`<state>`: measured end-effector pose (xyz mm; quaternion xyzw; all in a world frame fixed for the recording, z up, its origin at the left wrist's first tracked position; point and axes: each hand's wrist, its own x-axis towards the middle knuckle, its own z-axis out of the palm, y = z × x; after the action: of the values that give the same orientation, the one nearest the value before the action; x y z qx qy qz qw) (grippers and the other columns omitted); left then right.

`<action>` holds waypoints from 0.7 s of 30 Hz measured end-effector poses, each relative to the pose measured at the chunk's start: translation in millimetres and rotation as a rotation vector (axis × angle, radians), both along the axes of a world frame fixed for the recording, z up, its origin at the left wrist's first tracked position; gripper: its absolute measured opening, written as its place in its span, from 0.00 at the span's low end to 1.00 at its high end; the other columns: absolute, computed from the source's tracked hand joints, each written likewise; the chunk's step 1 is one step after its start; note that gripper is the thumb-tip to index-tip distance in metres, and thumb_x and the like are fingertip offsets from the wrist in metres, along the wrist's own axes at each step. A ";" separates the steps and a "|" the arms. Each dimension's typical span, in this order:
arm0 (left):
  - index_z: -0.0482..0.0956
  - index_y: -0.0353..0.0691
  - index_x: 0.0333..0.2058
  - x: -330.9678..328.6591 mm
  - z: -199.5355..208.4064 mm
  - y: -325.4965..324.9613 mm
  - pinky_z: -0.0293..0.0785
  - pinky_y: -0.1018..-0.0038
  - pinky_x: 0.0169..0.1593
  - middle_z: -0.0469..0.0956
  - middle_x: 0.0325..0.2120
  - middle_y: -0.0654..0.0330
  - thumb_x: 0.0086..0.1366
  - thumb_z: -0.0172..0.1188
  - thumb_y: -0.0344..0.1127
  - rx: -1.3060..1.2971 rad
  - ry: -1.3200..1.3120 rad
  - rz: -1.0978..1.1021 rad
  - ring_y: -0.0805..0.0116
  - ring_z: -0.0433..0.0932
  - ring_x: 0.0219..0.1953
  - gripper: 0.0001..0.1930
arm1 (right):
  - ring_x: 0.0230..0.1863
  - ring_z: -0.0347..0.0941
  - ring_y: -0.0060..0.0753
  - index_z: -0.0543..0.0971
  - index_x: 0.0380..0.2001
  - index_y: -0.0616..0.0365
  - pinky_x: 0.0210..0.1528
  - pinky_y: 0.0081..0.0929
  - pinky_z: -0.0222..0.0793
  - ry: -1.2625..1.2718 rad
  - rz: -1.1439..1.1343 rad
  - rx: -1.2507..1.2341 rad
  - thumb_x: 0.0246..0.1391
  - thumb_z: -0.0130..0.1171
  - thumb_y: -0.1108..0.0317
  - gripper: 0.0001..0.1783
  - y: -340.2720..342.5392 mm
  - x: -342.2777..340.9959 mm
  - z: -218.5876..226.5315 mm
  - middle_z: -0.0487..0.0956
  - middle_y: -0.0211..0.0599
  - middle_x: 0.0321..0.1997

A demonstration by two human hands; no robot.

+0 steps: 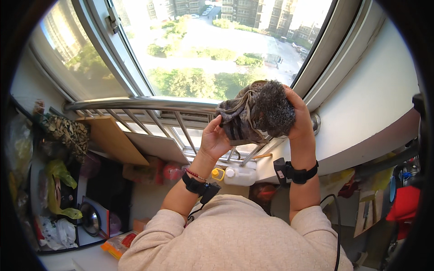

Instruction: The person scrubs a metal window railing using a steel wool pad and a cloth. They repeatedly wipe and scrub sections of the railing, switching between the pad and cloth to remove dirt or residue.

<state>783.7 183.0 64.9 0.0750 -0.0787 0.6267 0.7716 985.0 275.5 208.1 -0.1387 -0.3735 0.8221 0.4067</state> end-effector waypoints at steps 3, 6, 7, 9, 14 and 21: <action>0.72 0.40 0.63 0.3 -3.3 0.1 0.61 0.46 0.69 0.74 0.61 0.49 0.73 0.53 0.46 -0.069 0.038 -0.014 0.48 0.71 0.65 0.24 | 0.41 0.85 0.46 0.77 0.52 0.67 0.41 0.44 0.86 0.098 0.108 -0.072 0.69 0.49 0.63 0.19 4.8 -3.7 16.6 0.84 0.52 0.46; 0.72 0.41 0.61 1.3 15.1 -10.2 0.66 0.48 0.64 0.75 0.55 0.53 0.73 0.54 0.50 -0.279 0.208 0.128 0.52 0.71 0.62 0.25 | 0.42 0.85 0.52 0.75 0.55 0.69 0.41 0.51 0.86 0.186 0.154 -0.053 0.69 0.46 0.61 0.22 7.6 -6.0 27.9 0.83 0.56 0.47; 0.66 0.47 0.65 6.0 23.5 -13.8 0.69 0.54 0.62 0.75 0.50 0.60 0.72 0.57 0.57 -0.288 0.336 0.250 0.57 0.72 0.55 0.31 | 0.42 0.85 0.52 0.75 0.55 0.69 0.40 0.51 0.86 0.182 0.168 -0.067 0.70 0.46 0.61 0.22 7.3 -7.6 29.6 0.83 0.56 0.47; 0.62 0.48 0.68 16.7 40.8 -14.6 0.71 0.57 0.62 0.74 0.55 0.59 0.70 0.57 0.62 -0.053 0.365 0.405 0.61 0.71 0.59 0.37 | 0.41 0.85 0.51 0.75 0.54 0.69 0.40 0.50 0.86 0.201 0.214 -0.069 0.70 0.46 0.60 0.23 6.4 -13.3 29.7 0.84 0.55 0.47; 0.66 0.43 0.66 14.4 59.1 11.2 0.76 0.56 0.60 0.74 0.61 0.53 0.75 0.49 0.58 0.047 0.352 0.111 0.60 0.74 0.62 0.31 | 0.40 0.85 0.50 0.76 0.54 0.71 0.37 0.49 0.86 0.197 0.324 -0.176 0.70 0.45 0.59 0.24 11.4 -30.6 22.2 0.84 0.55 0.47; 0.72 0.39 0.60 -1.7 36.6 34.1 0.80 0.47 0.51 0.78 0.54 0.48 0.79 0.43 0.46 -0.296 0.167 0.053 0.48 0.79 0.53 0.22 | 0.58 0.77 0.59 0.73 0.60 0.64 0.53 0.64 0.79 0.535 0.619 0.011 0.71 0.42 0.51 0.29 32.5 -19.7 45.7 0.78 0.58 0.56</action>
<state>782.0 217.1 101.6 0.0142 0.0809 0.6431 0.7614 965.3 308.1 253.8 0.2010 -0.2831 0.9108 0.2234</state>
